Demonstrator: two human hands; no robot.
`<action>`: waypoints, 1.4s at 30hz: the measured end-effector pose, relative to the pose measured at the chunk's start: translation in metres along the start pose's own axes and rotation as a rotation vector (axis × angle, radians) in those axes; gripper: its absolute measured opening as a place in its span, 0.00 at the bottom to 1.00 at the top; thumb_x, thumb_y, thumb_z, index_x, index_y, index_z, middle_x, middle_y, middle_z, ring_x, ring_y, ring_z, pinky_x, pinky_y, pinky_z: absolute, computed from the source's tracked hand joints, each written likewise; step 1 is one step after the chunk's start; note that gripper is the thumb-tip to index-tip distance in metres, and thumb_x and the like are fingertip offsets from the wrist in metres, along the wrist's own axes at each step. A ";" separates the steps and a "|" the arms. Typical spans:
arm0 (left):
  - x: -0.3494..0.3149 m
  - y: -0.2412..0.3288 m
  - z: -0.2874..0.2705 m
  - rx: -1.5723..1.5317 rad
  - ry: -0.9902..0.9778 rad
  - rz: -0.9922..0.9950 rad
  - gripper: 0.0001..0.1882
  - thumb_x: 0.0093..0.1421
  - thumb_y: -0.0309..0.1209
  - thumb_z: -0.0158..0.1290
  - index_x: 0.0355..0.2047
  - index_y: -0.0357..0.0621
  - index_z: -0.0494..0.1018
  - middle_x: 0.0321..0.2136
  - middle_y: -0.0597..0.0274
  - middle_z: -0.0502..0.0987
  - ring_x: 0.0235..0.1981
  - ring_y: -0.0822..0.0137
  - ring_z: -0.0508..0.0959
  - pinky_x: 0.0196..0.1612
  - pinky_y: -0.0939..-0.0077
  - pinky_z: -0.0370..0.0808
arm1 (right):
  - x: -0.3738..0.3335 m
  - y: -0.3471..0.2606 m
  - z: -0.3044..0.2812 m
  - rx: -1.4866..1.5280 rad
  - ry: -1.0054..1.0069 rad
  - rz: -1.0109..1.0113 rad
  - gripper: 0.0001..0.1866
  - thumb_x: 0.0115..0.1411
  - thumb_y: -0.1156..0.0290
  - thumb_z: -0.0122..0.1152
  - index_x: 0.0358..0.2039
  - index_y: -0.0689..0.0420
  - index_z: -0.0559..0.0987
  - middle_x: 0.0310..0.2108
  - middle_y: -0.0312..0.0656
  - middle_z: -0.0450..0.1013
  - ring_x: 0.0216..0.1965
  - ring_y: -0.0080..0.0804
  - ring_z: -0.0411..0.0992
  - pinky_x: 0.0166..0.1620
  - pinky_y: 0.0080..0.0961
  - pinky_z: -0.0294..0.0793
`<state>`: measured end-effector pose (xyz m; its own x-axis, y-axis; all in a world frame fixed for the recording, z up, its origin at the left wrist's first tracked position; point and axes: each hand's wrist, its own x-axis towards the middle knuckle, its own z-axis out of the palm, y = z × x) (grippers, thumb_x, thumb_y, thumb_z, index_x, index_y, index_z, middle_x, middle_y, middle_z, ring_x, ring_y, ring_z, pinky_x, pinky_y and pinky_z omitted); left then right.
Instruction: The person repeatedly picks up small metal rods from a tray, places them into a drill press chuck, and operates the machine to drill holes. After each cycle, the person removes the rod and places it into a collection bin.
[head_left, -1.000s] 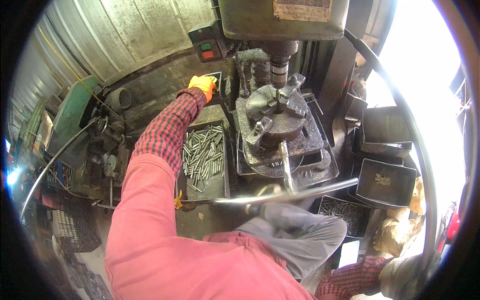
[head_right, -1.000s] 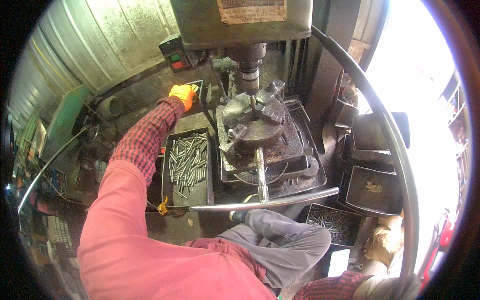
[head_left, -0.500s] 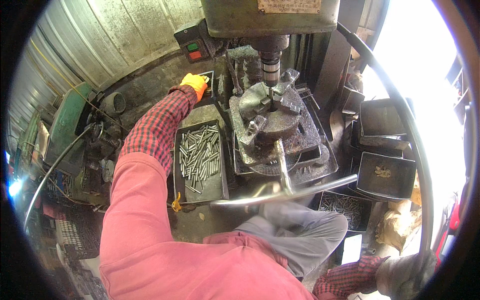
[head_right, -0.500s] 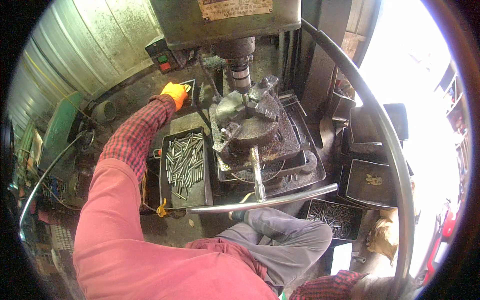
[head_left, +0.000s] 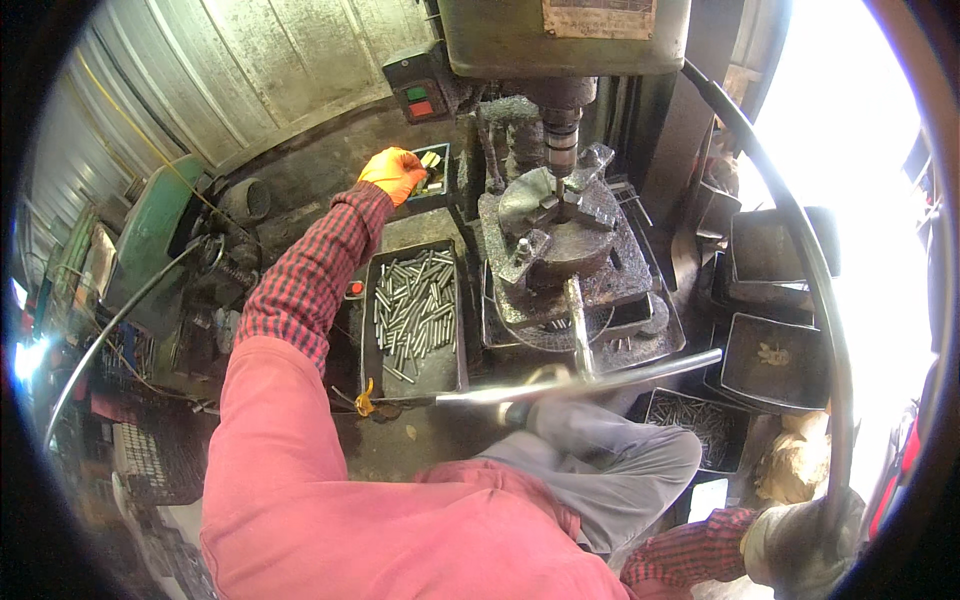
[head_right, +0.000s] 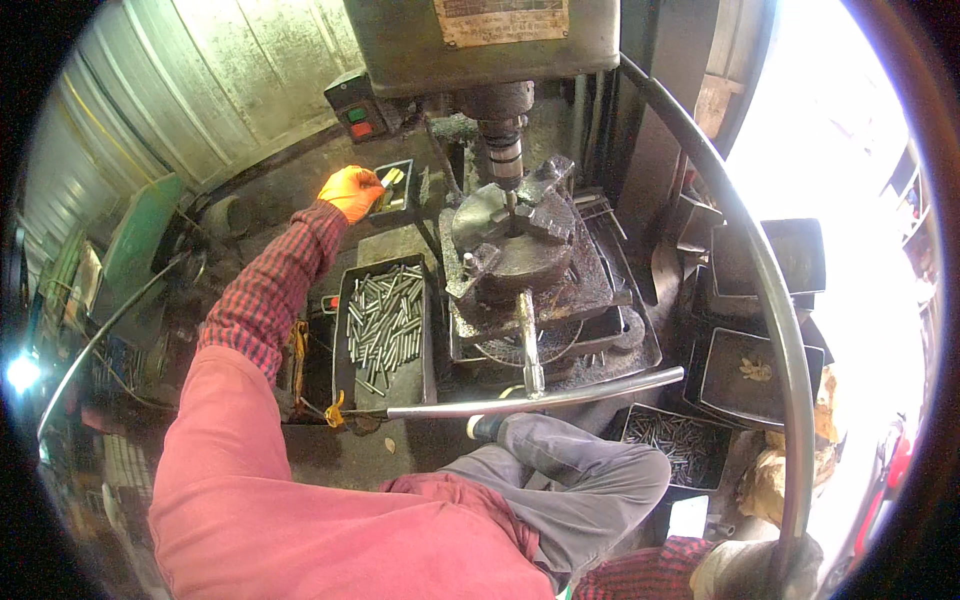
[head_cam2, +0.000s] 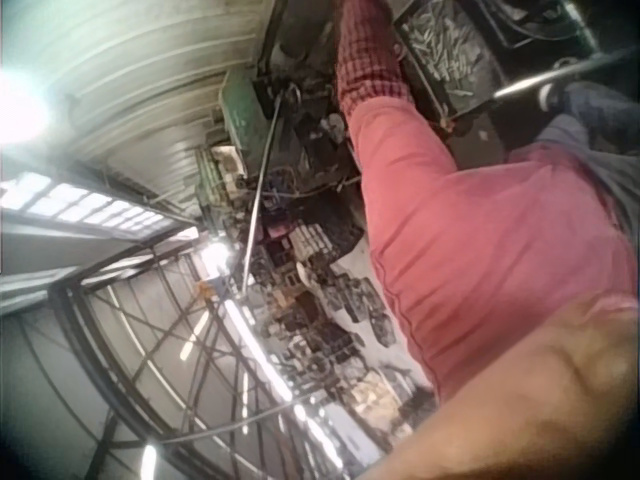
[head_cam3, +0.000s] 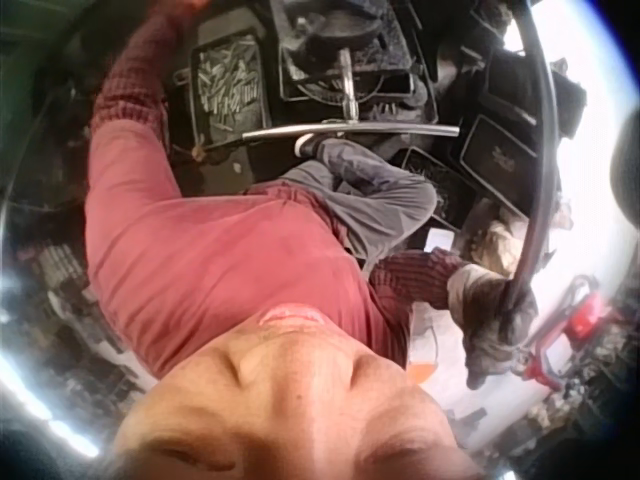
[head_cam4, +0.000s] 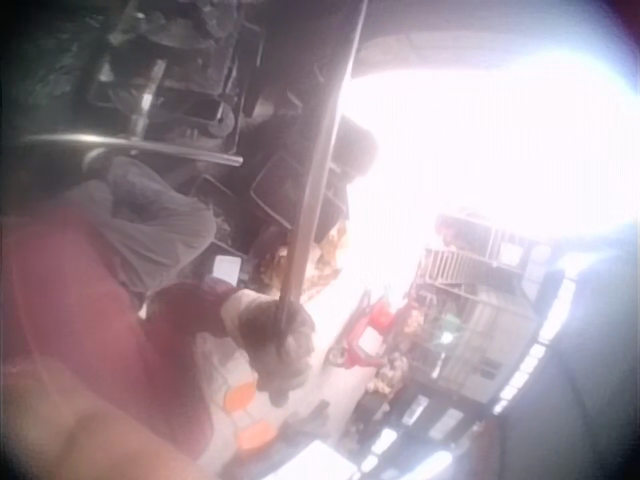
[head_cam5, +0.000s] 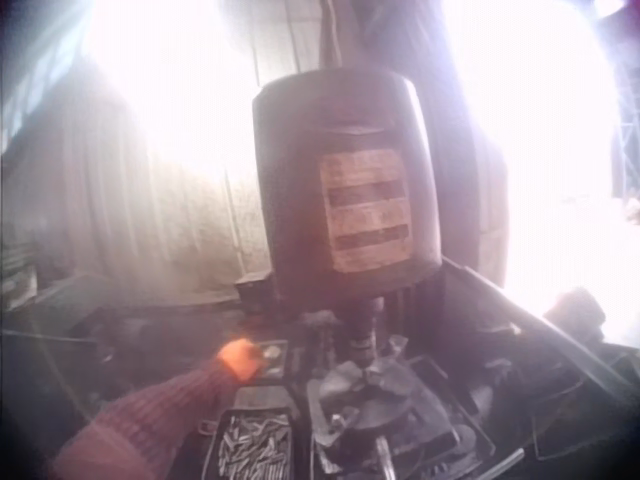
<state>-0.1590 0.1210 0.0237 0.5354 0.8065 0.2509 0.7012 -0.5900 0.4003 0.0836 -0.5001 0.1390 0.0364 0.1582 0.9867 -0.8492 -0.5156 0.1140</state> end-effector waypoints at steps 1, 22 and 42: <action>-0.007 -0.001 0.002 -0.067 0.030 -0.010 0.12 0.58 0.35 0.65 0.37 0.40 0.85 0.37 0.53 0.84 0.39 0.58 0.84 0.47 0.65 0.79 | -0.003 0.000 0.004 0.151 0.035 0.035 0.18 0.74 0.66 0.35 0.28 0.57 0.68 0.25 0.41 0.64 0.26 0.43 0.67 0.40 0.46 0.65; -0.325 -0.027 0.200 -0.905 -0.533 -0.571 0.12 0.61 0.35 0.64 0.39 0.38 0.86 0.30 0.58 0.86 0.29 0.72 0.82 0.36 0.74 0.79 | -0.112 -0.003 0.101 0.503 -0.229 -0.112 0.26 0.69 0.38 0.54 0.24 0.44 0.65 0.16 0.25 0.56 0.15 0.23 0.59 0.22 0.22 0.60; -0.524 -0.078 0.117 0.183 -0.795 -0.706 0.21 0.55 0.43 0.57 0.40 0.42 0.86 0.42 0.45 0.85 0.48 0.48 0.83 0.54 0.57 0.78 | 0.025 0.000 0.011 -1.990 0.008 -0.651 0.24 0.70 0.39 0.52 0.32 0.46 0.66 0.24 0.29 0.59 0.23 0.26 0.62 0.30 0.25 0.62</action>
<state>-0.4391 -0.2595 -0.2422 0.0882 0.7496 -0.6560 0.9958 -0.0511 0.0755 0.0897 -0.5054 0.1647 0.4959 -0.0932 0.8634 -0.0007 0.9942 0.1077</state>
